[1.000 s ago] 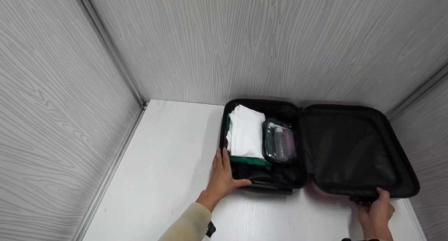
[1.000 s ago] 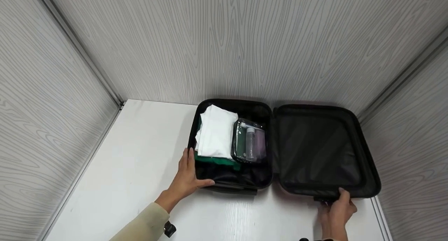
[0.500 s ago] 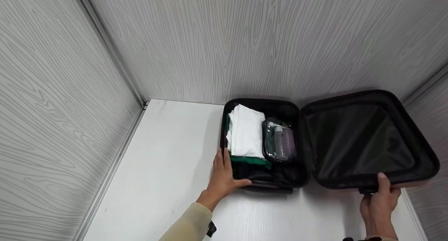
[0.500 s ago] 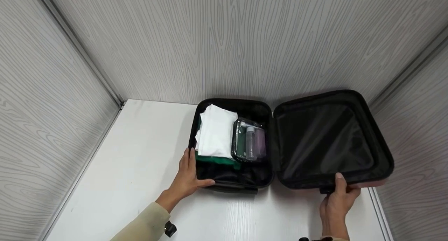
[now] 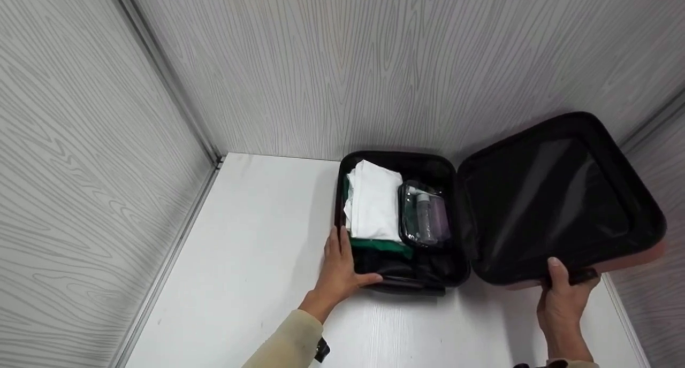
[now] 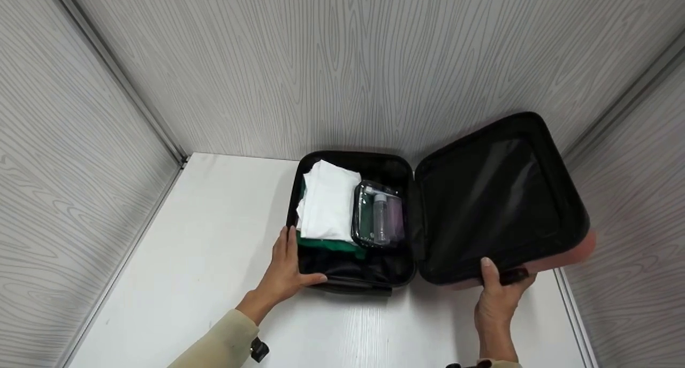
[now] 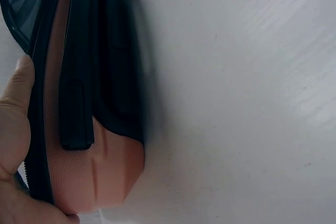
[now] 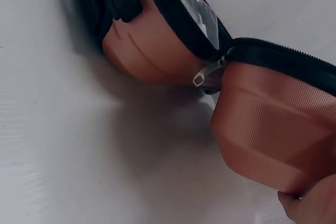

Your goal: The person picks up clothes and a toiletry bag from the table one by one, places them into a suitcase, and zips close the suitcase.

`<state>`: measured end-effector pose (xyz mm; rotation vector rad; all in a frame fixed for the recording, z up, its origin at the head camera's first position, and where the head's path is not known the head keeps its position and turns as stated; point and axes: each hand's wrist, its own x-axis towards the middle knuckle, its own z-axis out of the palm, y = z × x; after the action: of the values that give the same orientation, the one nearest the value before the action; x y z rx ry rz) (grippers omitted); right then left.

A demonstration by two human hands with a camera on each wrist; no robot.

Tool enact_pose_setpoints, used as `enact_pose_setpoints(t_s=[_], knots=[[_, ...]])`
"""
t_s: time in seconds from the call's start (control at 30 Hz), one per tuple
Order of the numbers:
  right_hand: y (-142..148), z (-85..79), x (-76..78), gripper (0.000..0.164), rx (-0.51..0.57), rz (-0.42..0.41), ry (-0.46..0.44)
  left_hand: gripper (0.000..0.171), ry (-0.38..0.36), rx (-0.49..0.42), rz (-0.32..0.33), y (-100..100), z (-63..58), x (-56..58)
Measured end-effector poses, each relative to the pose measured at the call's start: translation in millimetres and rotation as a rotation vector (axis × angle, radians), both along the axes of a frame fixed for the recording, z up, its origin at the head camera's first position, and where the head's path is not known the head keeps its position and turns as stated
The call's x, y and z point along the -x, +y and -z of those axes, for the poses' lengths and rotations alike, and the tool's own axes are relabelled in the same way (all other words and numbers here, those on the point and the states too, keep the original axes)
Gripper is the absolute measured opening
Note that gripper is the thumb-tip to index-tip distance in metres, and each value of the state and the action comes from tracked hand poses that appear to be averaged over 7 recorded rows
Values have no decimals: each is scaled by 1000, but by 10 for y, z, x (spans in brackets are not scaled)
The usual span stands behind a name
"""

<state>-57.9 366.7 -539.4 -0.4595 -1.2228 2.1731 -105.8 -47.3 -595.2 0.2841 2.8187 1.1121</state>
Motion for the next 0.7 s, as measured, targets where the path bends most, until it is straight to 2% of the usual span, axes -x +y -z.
enact_pose_setpoints(t_s=[0.13,0.2,0.27,0.43,0.6,0.7], knots=[[-108,-55,37,91,-147,-19,106,142,-1,7,-3,1,11,12],[-154,-84,52,98,-216,-31,116,142,-8,12,-7,0,12,13],[-191,-113,57,103,-290,-41,88,141,-3,2,-7,0,11,9],[-256,-155,42,107,-497,-79,-82,141,29,-17,-1,2,2,-5],[-314,-161,16,115,-623,-139,-130,140,37,-10,0,7,-15,-13],[-355,-171,19,122,-659,-157,-120,140,36,-12,-6,20,-21,-12]])
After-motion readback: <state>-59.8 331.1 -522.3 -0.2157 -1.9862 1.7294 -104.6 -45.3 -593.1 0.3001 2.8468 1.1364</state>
